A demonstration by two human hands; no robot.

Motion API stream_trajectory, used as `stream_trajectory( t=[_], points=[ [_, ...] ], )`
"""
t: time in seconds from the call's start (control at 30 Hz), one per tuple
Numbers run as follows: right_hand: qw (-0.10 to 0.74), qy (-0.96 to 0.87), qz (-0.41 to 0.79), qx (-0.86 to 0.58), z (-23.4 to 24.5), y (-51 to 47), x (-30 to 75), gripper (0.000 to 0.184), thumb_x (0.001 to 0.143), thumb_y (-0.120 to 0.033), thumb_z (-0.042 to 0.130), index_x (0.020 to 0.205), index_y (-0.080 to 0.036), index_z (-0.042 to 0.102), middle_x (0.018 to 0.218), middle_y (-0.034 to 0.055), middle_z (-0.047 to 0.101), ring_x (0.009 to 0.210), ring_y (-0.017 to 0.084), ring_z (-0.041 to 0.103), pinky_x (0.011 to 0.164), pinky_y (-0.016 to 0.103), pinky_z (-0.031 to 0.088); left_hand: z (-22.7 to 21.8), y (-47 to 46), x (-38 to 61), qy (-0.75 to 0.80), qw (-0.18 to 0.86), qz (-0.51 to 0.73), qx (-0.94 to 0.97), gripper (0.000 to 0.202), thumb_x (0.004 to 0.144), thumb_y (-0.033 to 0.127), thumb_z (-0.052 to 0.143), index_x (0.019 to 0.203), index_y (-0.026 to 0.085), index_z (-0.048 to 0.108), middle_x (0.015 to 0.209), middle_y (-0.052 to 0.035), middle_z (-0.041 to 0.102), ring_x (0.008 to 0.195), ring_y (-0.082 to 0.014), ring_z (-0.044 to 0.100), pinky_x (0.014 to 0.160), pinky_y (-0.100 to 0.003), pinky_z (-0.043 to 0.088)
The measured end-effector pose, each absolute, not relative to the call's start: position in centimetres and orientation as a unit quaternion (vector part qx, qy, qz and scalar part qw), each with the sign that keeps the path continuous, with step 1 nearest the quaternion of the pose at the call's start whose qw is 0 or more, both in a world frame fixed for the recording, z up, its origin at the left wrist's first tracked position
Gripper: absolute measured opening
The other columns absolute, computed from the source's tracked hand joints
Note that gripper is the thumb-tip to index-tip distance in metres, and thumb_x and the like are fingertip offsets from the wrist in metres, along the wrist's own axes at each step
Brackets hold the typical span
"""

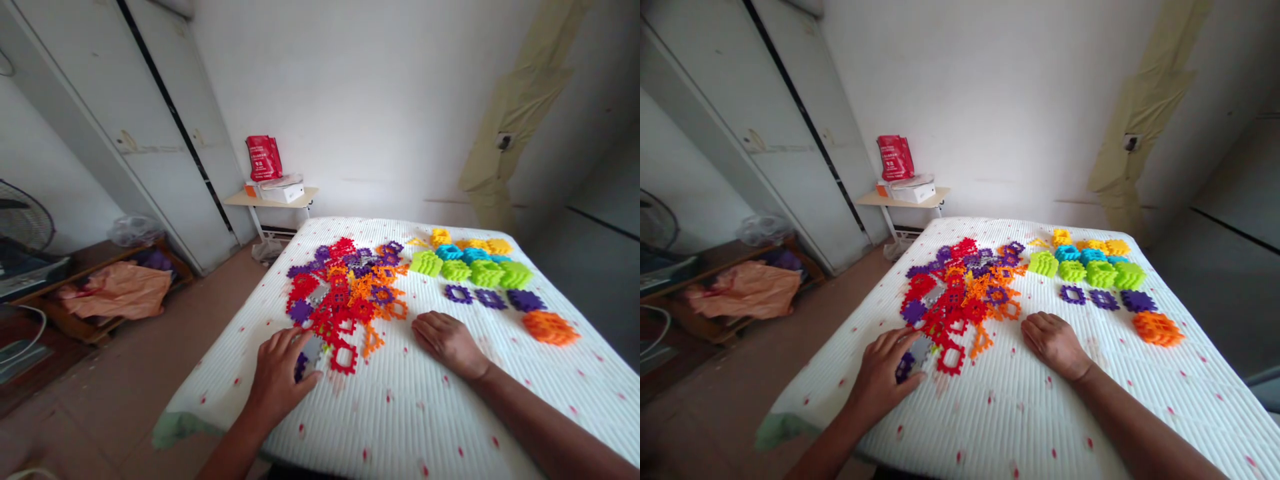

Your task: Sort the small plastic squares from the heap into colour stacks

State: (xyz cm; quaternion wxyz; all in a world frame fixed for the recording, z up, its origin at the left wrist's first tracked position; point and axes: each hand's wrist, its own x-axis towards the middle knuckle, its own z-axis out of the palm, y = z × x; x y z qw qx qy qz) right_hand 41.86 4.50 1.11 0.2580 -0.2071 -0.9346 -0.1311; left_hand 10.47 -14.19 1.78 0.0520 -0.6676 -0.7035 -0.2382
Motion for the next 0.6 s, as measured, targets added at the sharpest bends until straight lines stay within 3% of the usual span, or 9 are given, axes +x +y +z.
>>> stream_trajectory(
  t=[0.07,0.3,0.6],
  points=[
    [0.256,-0.935,-0.131,-0.206,1.1,4.4,41.8,0.03,0.093,-0.021,0.039,0.077,-0.016,0.065,0.074,0.0076,0.063,0.068,0.015,0.056,0.064,0.026,0.04,1.1,-13.9,11.0,-0.706,0.045,-0.22,-0.672,0.064,0.066,0.04,0.067,0.127,0.029,0.05,0.127,-0.0085,0.055,0.115,-0.0291,0.046,0.093,-0.047,0.036],
    [0.255,-0.936,-0.128,-0.207,1.1,4.3,41.8,0.029,0.093,-0.02,0.039,0.078,-0.016,0.064,0.073,0.0074,0.063,0.068,0.014,0.056,0.064,0.026,0.04,0.3,-11.4,11.8,-0.705,0.073,-0.235,-0.666,0.042,0.075,0.026,0.056,0.117,0.022,0.058,0.115,-0.0101,0.061,0.105,-0.0257,0.052,0.089,-0.043,0.042],
    [0.239,-0.94,-0.11,-0.216,0.8,4.4,41.8,0.029,0.093,-0.02,0.038,0.077,-0.016,0.062,0.072,0.0064,0.061,0.067,0.014,0.055,0.063,0.025,0.038,0.0,-11.3,11.3,-0.67,0.095,-0.301,-0.672,0.046,0.083,0.013,0.038,0.126,0.021,0.052,0.118,-0.0084,0.063,0.109,-0.0201,0.056,0.093,-0.038,0.046]
  ],
)
